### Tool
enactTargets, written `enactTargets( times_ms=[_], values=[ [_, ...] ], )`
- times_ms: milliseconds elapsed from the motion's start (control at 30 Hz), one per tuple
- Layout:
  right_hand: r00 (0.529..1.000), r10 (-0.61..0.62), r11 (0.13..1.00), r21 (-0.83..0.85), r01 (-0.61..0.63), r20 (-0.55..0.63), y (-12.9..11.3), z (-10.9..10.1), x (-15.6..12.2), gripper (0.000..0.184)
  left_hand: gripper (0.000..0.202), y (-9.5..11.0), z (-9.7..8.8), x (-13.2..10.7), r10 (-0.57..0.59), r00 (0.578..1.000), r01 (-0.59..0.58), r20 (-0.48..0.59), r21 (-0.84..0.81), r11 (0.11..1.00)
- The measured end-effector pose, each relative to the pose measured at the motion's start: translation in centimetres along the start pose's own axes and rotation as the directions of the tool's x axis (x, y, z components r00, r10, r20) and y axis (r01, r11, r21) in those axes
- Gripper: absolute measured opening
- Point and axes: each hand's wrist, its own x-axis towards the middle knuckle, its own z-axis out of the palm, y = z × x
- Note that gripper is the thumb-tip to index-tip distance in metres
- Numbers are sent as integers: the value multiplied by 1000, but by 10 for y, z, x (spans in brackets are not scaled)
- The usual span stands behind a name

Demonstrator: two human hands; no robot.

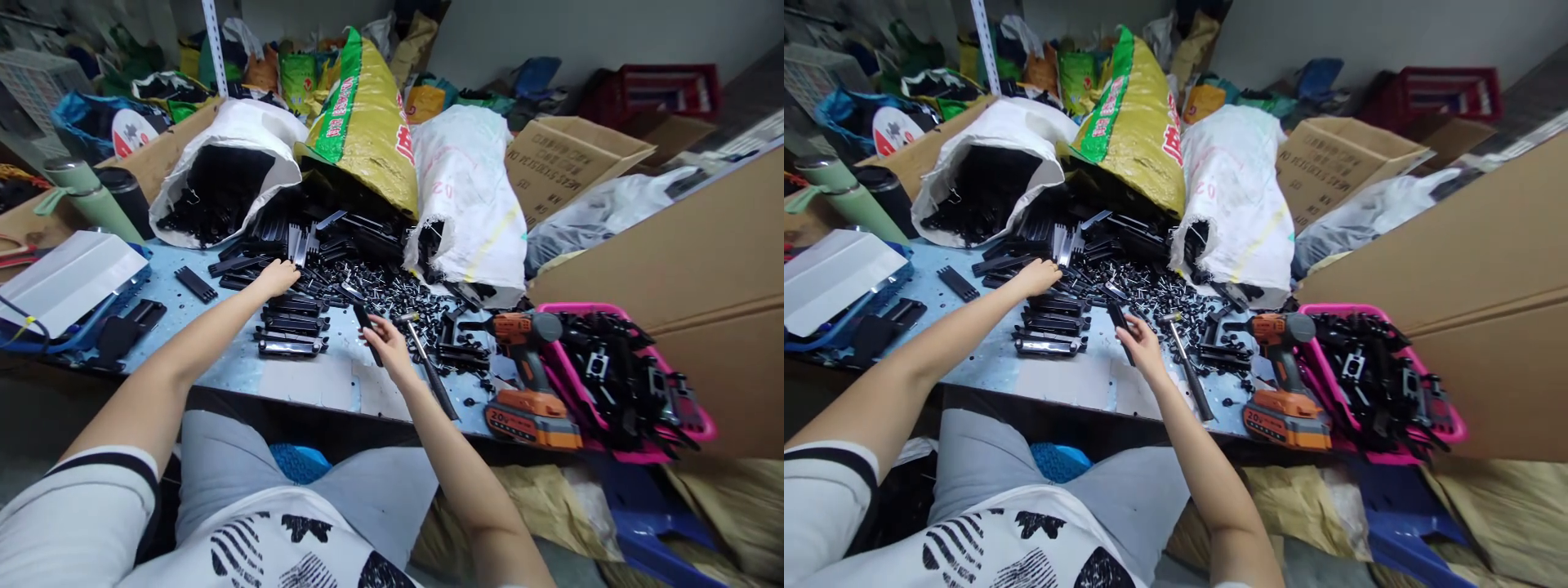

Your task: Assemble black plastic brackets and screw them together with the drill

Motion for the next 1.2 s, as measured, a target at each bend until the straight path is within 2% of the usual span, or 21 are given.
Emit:
enactTargets(
  times_ms=[67,167,233,300,367,433,467,533,600,667,733,800,867,933,1000,1033,1100,1200],
  values=[
    [999,-47,980,-193,47,4,13,-13,-24,53,17,3,-17,-20,7,1000,-7,13,7,1000],
    [990,-97,873,-468,136,106,30,-27,-51,48,18,22,-52,-62,25,1000,-25,7,-21,999],
    [970,-143,769,-596,233,196,39,-29,-60,44,13,50,-72,-92,115,993,-116,-20,-100,988],
    [945,-206,653,-683,327,255,44,-23,-64,41,18,88,-80,-118,227,974,-221,20,-151,964],
    [928,-242,561,-739,372,284,47,-12,-65,41,23,130,-72,-135,260,962,-248,77,-143,958],
    [924,-245,504,-776,379,292,47,-2,-66,42,23,164,-51,-141,321,944,-308,82,-141,941],
    [925,-244,486,-789,376,290,47,2,-67,42,24,176,-38,-141,360,932,-349,48,-155,924],
    [930,-241,469,-805,362,278,45,3,-68,40,28,187,-11,-139,359,933,-355,-23,-214,910],
    [931,-242,487,-796,359,272,43,-1,-70,39,37,185,11,-138,266,963,-269,-45,-250,930],
    [936,-251,544,-764,347,246,40,-6,-72,40,44,173,28,-138,146,989,-147,-25,-253,956],
    [949,-242,641,-702,311,200,36,-7,-72,43,40,160,38,-137,58,998,-60,-17,-281,958],
    [964,-217,757,-597,266,154,32,-1,-70,44,36,151,42,-135,1,998,-24,-61,-379,925],
    [980,-159,884,-423,196,122,28,13,-66,46,35,153,40,-131,-79,987,-12,-143,-543,840],
    [992,-45,983,-170,64,115,23,29,-63,52,33,162,33,-128,-189,960,-17,-206,-717,697],
    [986,74,993,78,-86,149,16,43,-62,60,32,174,23,-127,-301,925,-21,-231,-824,567],
    [981,100,979,161,-127,166,13,48,-62,63,33,179,17,-127,-349,906,-21,-240,-848,529],
    [980,88,964,233,-129,179,7,52,-63,66,35,186,8,-130,-393,882,-33,-259,-866,498],
    [987,34,972,224,-69,157,2,52,-62,67,37,188,-3,-136,-354,891,-84,-284,-869,487]
  ],
)
